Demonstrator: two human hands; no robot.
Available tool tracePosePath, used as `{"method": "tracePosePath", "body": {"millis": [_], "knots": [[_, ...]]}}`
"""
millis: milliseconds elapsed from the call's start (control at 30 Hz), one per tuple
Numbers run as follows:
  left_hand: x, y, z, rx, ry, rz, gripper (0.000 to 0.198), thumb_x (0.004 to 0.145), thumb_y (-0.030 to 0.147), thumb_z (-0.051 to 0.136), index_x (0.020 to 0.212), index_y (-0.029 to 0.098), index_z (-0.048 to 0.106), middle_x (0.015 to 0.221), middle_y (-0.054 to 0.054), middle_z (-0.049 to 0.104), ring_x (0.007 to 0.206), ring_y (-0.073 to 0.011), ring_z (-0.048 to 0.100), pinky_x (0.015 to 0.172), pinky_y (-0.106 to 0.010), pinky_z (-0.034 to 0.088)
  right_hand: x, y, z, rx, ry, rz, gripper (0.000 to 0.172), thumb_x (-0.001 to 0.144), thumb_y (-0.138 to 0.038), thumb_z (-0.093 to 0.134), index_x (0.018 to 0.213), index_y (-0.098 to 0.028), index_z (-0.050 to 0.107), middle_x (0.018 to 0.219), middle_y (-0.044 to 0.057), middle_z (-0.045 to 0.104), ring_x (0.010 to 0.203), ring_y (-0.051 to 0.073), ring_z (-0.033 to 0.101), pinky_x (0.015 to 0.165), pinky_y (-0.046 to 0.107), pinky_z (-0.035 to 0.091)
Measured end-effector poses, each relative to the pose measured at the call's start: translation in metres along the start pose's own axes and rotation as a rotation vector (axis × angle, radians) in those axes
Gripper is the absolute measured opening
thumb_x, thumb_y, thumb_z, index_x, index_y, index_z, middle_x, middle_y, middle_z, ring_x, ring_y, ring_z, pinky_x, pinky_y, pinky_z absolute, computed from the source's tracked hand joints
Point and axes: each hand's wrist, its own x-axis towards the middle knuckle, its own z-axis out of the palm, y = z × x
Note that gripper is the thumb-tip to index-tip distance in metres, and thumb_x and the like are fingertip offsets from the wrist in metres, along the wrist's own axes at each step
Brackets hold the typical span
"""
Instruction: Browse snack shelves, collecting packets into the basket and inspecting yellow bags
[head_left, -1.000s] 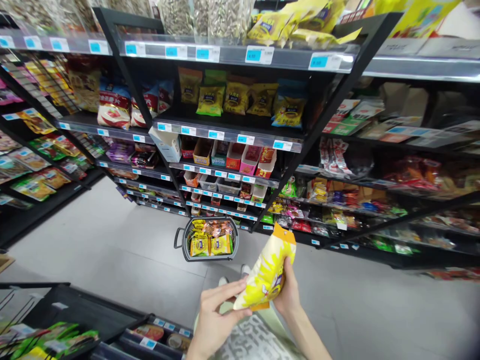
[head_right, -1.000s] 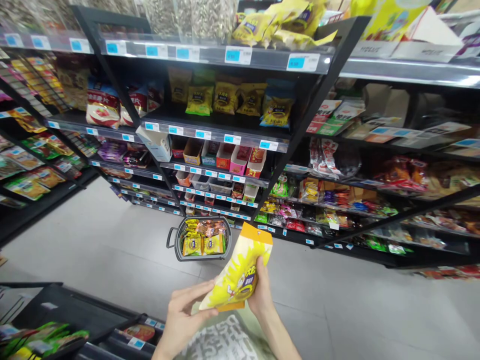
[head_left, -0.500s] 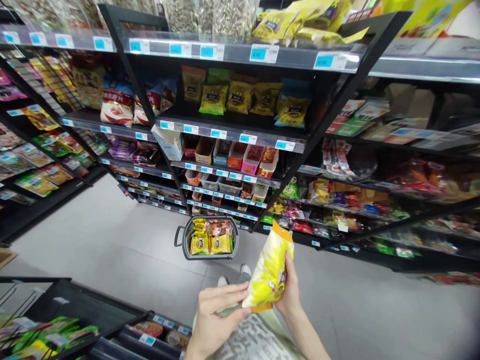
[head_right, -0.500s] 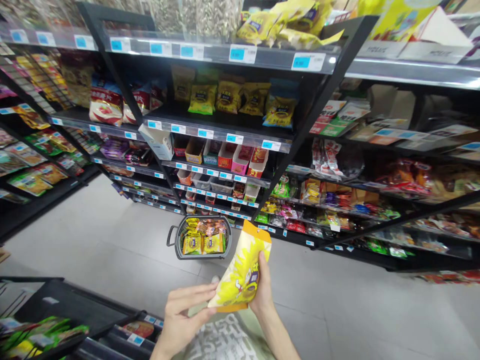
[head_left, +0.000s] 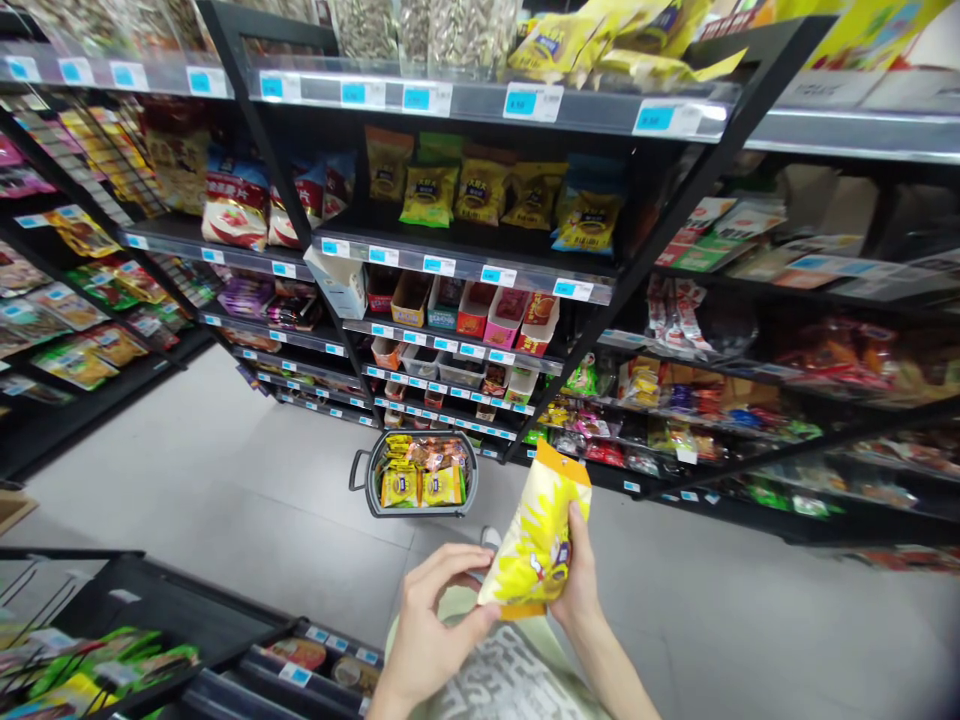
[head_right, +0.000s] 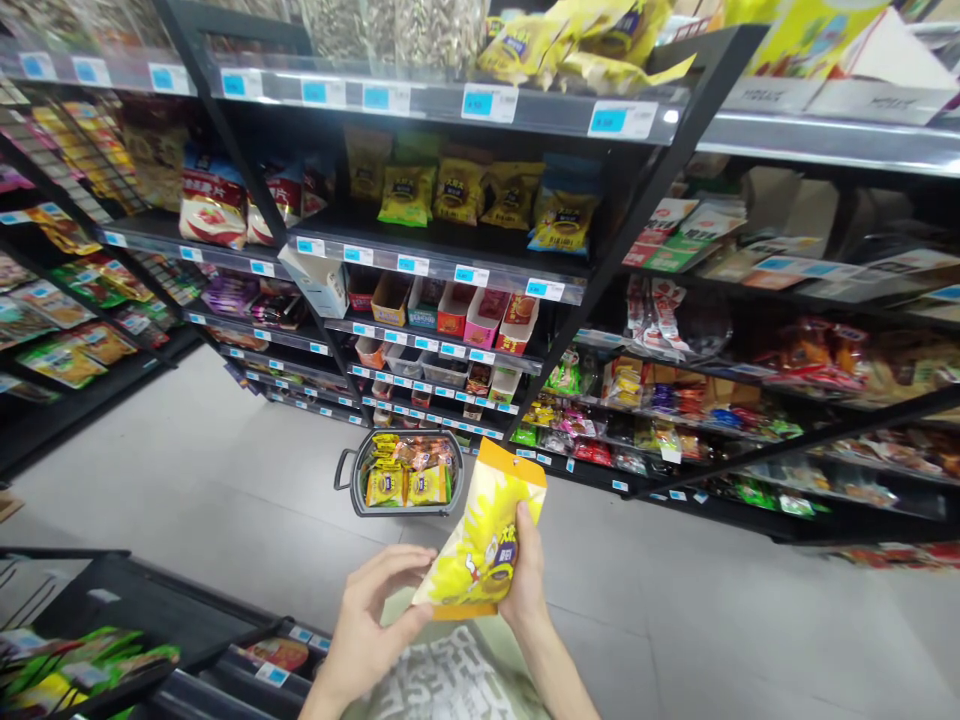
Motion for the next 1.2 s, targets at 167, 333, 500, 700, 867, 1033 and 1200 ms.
{"method": "tracePosePath", "body": {"millis": [167,333,500,700,867,1033,1200], "knots": [[0.003,-0.002,0.003,-0.010,-0.001,-0.125,0.036,0.080,0.018,0.076,0.115,0.021,0.071,0.123,-0.010,0.070,0.113,-0.0243,0.067,0.094,-0.030,0.057,-0.003,0.003,0.003,-0.058,-0.014,-0.063,0.046,0.070,-0.059,0.082,0.097,-0.023,0.072,0.097,-0.001,0.080,0.080,0.024,0.075,0.065,0.033,0.062],[0.001,-0.010,0.003,-0.005,0.086,-0.241,0.031,0.083,0.022,0.073,0.114,0.020,0.070,0.117,-0.009,0.074,0.108,-0.0220,0.071,0.097,-0.027,0.056,-0.005,0.006,0.004,-0.071,-0.029,-0.135,0.048,0.070,-0.056,0.084,0.099,-0.021,0.071,0.096,0.002,0.079,0.077,0.023,0.074,0.065,0.031,0.062],[0.001,-0.012,0.001,-0.053,0.153,-0.302,0.029,0.081,0.027,0.076,0.108,0.018,0.074,0.111,-0.009,0.077,0.104,-0.0237,0.073,0.092,-0.027,0.059,-0.003,0.009,0.003,-0.066,-0.038,-0.087,0.047,0.072,-0.055,0.083,0.103,-0.020,0.072,0.099,0.001,0.079,0.081,0.020,0.074,0.071,0.028,0.062],[0.000,-0.014,0.003,-0.039,0.180,-0.340,0.031,0.079,0.028,0.078,0.108,0.018,0.077,0.108,-0.008,0.079,0.101,-0.0239,0.075,0.091,-0.027,0.060,0.002,0.011,0.001,-0.021,-0.043,-0.019,0.049,0.071,-0.052,0.085,0.107,-0.021,0.073,0.106,0.000,0.078,0.090,0.020,0.073,0.076,0.028,0.061],[-0.006,-0.020,0.003,0.118,0.145,-0.301,0.031,0.078,0.029,0.080,0.108,0.022,0.080,0.104,-0.007,0.080,0.097,-0.0239,0.076,0.092,-0.030,0.061,0.002,0.011,0.001,0.003,-0.048,-0.008,0.050,0.074,-0.053,0.082,0.112,-0.022,0.072,0.111,-0.001,0.078,0.094,0.021,0.073,0.080,0.030,0.060],[-0.010,-0.016,0.001,0.226,0.109,-0.088,0.029,0.077,0.036,0.084,0.105,0.029,0.082,0.099,-0.004,0.081,0.090,-0.0220,0.077,0.088,-0.029,0.061,-0.001,0.007,0.001,0.052,-0.027,0.023,0.050,0.072,-0.056,0.082,0.110,-0.024,0.073,0.103,-0.003,0.078,0.083,0.019,0.073,0.072,0.028,0.059],[-0.004,-0.003,0.005,0.042,-0.021,0.124,0.036,0.075,0.036,0.088,0.109,0.030,0.080,0.102,-0.003,0.080,0.093,-0.0205,0.078,0.090,-0.027,0.061,0.003,0.001,-0.003,0.132,0.001,0.177,0.053,0.058,-0.060,0.087,0.094,-0.024,0.075,0.084,-0.003,0.076,0.070,0.018,0.069,0.067,0.028,0.058]]}}
